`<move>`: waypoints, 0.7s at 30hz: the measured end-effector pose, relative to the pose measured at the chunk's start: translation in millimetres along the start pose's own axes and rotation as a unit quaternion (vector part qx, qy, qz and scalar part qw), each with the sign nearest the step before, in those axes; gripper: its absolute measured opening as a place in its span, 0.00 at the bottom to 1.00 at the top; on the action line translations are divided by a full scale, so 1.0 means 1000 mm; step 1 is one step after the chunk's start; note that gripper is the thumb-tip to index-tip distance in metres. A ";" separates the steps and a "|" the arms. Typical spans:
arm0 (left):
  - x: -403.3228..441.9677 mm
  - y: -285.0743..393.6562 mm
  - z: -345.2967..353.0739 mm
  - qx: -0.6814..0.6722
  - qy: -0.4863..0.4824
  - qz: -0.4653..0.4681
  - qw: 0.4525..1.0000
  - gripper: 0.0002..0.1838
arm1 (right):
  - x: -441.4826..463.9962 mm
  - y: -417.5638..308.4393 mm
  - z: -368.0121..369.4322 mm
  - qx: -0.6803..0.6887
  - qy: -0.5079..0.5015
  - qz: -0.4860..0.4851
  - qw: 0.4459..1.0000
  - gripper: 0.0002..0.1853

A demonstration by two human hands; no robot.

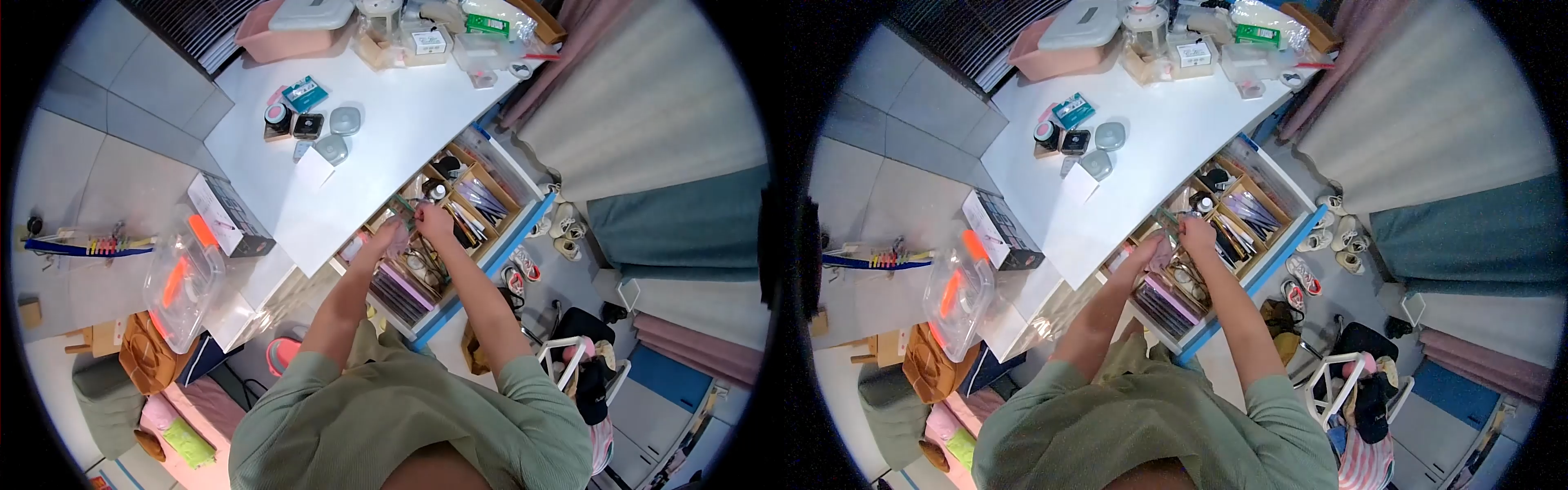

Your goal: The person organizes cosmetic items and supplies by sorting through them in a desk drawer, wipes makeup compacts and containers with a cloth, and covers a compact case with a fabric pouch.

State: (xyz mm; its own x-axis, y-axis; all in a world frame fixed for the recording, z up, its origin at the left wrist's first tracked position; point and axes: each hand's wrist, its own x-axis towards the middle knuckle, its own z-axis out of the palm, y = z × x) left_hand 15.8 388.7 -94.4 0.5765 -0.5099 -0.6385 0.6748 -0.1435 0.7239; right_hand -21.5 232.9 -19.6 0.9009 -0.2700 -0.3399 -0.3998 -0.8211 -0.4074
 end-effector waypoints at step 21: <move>-0.109 0.005 0.012 0.166 -0.069 -0.031 0.983 0.17 | 0.013 -0.010 0.026 -0.097 0.140 -0.059 0.984 0.08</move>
State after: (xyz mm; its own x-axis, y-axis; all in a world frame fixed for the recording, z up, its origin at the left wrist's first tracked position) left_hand -49.3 433.6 -18.5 0.4552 -0.5980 -0.6597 0.5060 -0.4359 0.7443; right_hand -10.5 251.0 -41.6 0.9609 -0.2738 -0.0416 -0.2753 -0.9278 -0.2518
